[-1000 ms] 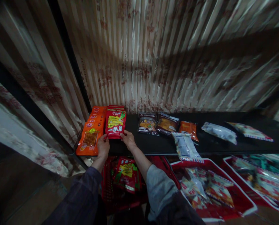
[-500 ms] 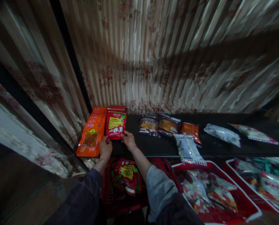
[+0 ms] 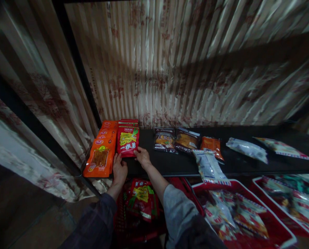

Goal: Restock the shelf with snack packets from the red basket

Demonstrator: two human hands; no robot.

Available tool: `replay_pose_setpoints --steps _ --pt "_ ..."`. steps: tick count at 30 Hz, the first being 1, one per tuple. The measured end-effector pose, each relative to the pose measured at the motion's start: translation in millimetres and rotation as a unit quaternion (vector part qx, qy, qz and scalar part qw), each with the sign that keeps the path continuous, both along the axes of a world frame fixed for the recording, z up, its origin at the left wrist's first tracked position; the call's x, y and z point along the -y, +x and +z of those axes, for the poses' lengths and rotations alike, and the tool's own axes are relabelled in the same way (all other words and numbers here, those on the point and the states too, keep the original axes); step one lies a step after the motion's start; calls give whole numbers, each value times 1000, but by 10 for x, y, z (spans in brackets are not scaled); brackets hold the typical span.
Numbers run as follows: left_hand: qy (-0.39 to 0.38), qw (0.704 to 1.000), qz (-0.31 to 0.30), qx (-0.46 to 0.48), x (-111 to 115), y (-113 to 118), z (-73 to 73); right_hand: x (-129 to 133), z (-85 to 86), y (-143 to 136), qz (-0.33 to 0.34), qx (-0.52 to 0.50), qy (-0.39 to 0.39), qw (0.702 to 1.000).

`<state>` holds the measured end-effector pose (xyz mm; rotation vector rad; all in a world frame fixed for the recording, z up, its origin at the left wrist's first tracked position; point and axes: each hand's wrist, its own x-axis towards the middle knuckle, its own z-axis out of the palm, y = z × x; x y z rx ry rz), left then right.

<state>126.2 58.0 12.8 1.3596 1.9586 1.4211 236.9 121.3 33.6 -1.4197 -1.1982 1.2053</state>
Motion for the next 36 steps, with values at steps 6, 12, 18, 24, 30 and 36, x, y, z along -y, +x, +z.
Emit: replay_pose_setpoints --steps 6,12,18,24,30,36 --pt "20 999 -4 -34 22 34 -16 -3 -52 -6 -12 44 19 999" --pt "59 991 -28 -118 -8 26 34 15 -85 -14 -17 86 34 996" --pt "11 968 -59 -243 -70 32 139 19 -109 0 -9 130 48 990" --pt "-6 958 -77 -276 -177 42 156 28 -126 22 -10 206 77 975" --pt "-17 953 -71 -293 -191 38 131 46 -134 3 -17 206 58 977" --pt "15 929 -94 -357 -119 62 134 40 -157 9 -50 226 77 970"
